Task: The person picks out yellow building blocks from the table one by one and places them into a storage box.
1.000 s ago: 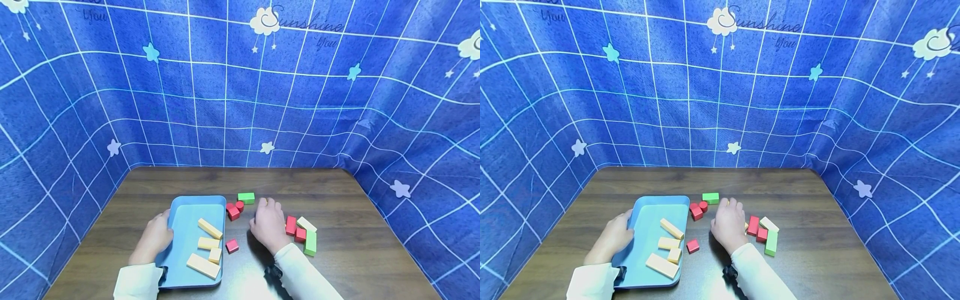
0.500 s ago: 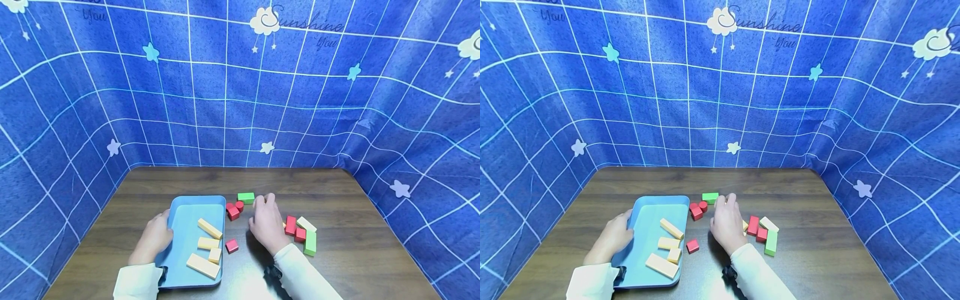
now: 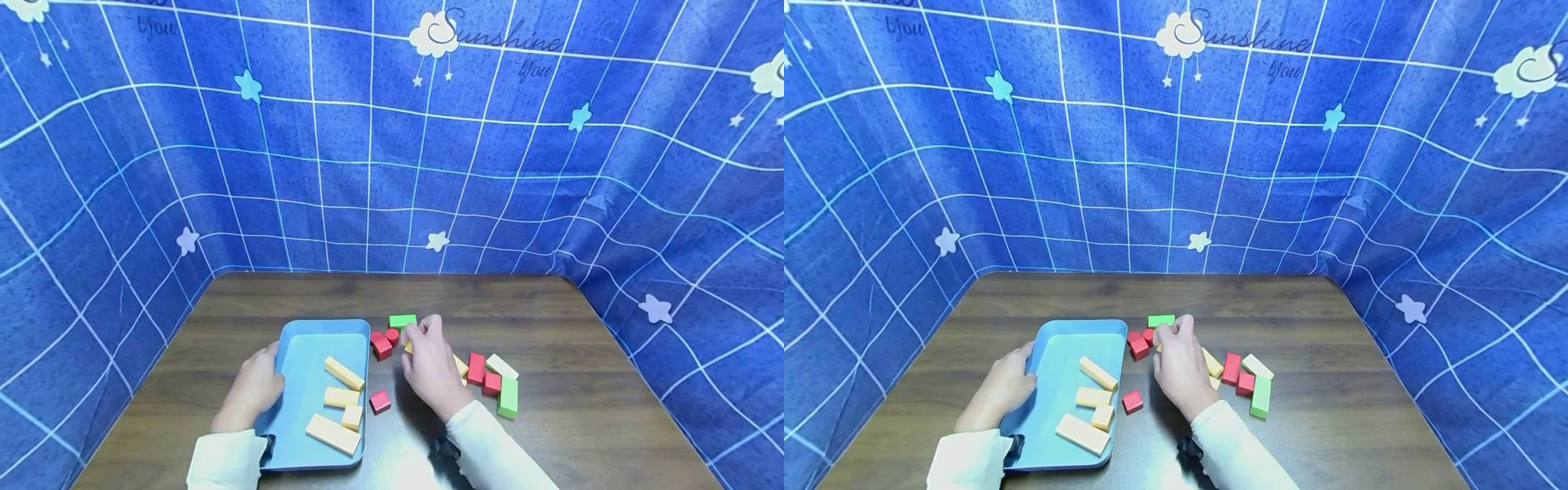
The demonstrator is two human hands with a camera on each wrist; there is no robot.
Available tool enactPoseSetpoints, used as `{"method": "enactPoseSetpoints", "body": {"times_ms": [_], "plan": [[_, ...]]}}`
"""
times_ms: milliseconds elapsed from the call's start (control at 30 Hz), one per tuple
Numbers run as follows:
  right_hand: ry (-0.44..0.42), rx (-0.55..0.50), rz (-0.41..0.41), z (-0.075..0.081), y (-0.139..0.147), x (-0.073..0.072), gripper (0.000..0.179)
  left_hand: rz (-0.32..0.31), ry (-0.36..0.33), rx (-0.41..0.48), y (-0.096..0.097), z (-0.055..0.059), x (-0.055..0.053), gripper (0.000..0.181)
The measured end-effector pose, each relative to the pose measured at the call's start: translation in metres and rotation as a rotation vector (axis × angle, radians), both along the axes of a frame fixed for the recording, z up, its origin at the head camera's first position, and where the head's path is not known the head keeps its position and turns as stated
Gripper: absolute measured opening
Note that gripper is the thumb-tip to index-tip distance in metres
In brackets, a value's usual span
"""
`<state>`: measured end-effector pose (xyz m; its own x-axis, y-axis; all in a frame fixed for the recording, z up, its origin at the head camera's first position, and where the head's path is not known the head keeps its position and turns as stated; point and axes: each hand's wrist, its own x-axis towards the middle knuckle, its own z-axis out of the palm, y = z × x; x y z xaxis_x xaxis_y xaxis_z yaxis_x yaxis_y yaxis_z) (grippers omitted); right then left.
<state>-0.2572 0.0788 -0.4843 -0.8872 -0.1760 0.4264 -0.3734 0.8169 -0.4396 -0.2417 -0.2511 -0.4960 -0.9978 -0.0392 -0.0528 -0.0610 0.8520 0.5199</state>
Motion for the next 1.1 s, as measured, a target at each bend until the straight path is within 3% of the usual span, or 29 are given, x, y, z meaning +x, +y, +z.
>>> {"method": "enactPoseSetpoints", "body": {"times_ms": [300, 400, 633, 833, 1100], "plan": [[0.2, 0.027, 0.125, 0.004, -0.001, 0.004, 0.023, -0.002, 0.006, -0.01, 0.0, -0.001, -0.001, 0.064], [0.222, 0.036, 0.137, 0.004, -0.002, 0.003, 0.029, -0.006, 0.014, -0.011, 0.0, -0.001, -0.001, 0.064], [0.121, 0.01, 0.094, 0.008, -0.008, 0.007, 0.045, -0.007, 0.014, -0.008, 0.0, -0.001, 0.0, 0.064], [0.133, -0.024, 0.117, 0.008, -0.011, 0.009, 0.042, -0.003, 0.005, -0.005, -0.001, -0.002, -0.001, 0.064], [0.011, -0.186, 0.167, 0.008, -0.012, 0.01, 0.041, -0.007, 0.01, -0.002, -0.001, -0.002, 0.0, 0.064]]}}
